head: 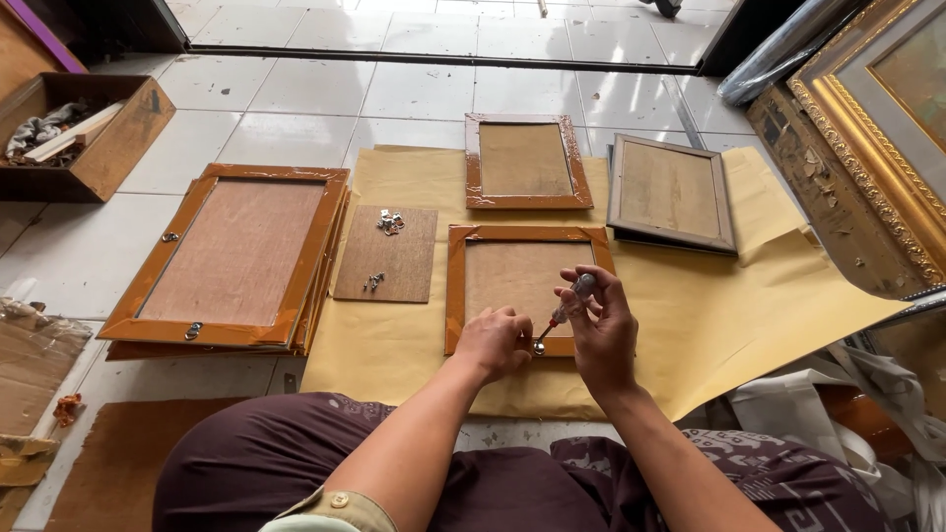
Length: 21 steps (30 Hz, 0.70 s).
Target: Removing metal latches and screws from wooden picture frames using a manual screwdriver.
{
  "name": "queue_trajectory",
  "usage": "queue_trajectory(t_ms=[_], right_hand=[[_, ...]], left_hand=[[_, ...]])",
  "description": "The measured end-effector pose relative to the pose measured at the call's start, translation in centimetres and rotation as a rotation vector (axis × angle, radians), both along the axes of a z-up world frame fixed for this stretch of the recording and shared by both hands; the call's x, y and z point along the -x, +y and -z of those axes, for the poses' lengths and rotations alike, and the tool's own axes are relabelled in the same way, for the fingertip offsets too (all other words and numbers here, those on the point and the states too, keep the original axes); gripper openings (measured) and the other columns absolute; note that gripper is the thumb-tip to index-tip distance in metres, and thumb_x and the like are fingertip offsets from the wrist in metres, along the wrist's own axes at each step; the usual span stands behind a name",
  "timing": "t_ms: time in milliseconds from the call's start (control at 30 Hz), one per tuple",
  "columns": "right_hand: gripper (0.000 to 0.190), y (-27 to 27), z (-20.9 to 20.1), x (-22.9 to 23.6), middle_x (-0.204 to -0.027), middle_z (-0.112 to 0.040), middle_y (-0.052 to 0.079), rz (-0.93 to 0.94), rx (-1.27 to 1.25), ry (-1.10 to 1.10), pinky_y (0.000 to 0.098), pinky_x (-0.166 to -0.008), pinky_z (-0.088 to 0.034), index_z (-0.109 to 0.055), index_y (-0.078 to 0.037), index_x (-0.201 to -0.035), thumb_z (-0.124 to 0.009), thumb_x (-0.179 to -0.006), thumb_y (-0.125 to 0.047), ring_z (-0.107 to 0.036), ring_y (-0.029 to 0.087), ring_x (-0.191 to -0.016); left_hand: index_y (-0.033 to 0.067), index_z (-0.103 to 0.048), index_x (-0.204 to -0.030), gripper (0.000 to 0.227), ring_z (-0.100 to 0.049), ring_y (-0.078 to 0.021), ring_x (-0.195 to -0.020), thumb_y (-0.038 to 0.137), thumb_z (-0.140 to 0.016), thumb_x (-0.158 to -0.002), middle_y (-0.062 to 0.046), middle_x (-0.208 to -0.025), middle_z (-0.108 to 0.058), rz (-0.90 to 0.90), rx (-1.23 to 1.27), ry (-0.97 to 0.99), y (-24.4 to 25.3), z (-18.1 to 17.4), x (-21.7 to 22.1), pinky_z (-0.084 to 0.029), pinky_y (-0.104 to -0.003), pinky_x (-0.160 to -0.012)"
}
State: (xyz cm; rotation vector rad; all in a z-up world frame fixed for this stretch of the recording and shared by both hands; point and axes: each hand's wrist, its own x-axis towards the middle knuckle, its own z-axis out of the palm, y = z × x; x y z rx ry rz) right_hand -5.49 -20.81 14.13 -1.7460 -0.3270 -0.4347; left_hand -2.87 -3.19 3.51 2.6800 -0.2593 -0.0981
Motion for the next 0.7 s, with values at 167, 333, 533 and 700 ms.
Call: queue_trajectory(t_ms=[167,333,533,700], right_hand=[[0.025,0.3,-1.2,0.8,-0.125,-0.082,0.012,-0.031,-0.020,0.036,0.0529,-0.103,-0.059,-0.061,-0.011,-0.137,-0.066,-0.113,-0.017,-0.084,0.029,-0.111],[0.022,-0.6,2.6,-0.8,-0.108,-0.065,0.006,-0.147,-0.395,0.173,0.0427,-0.096,-0.059,-0.053,-0.011,-0.129,-0.053,-0.108,-0.017,-0.071,0.020,-0.103],[0.025,-0.5,3.3,-1.8,-0.075,-0.038,-0.001,-0.297,-0.545,0.161,0.0347,-0.080,-0.052,-0.048,-0.015,-0.108,-0.044,-0.115,-0.039,-0.050,0.015,-0.073],[0.027,-0.4,4.9,-2.1,-0.057,-0.033,-0.001,-0.456,-0.412,0.172,0.0297,-0.053,-0.037,-0.054,-0.010,-0.097,-0.053,-0.105,-0.035,-0.039,0.014,-0.054]], left_hand=[[0.0353,-0.079,-0.107,0.027,-0.072,-0.0268,-0.114,0.040,-0.086,-0.082,0.003,-0.112,-0.073,-0.008,-0.023,0.038,0.1,-0.4,0.0,-0.064,-0.045,-0.102],[0.0343,-0.079,-0.112,0.032,-0.071,-0.0264,-0.117,0.042,-0.088,-0.082,0.003,-0.115,-0.073,-0.006,-0.033,0.043,0.1,0.0,0.0,-0.063,-0.045,-0.102],[0.0345,-0.079,-0.111,0.032,-0.070,-0.0270,-0.117,0.043,-0.089,-0.082,0.003,-0.115,-0.072,-0.004,-0.041,0.036,0.1,0.3,0.0,-0.063,-0.047,-0.101],[0.0356,-0.078,-0.111,0.031,-0.069,-0.0273,-0.117,0.043,-0.089,-0.083,0.003,-0.115,-0.072,-0.008,-0.037,0.043,0.0,0.6,-0.2,-0.062,-0.047,-0.100]])
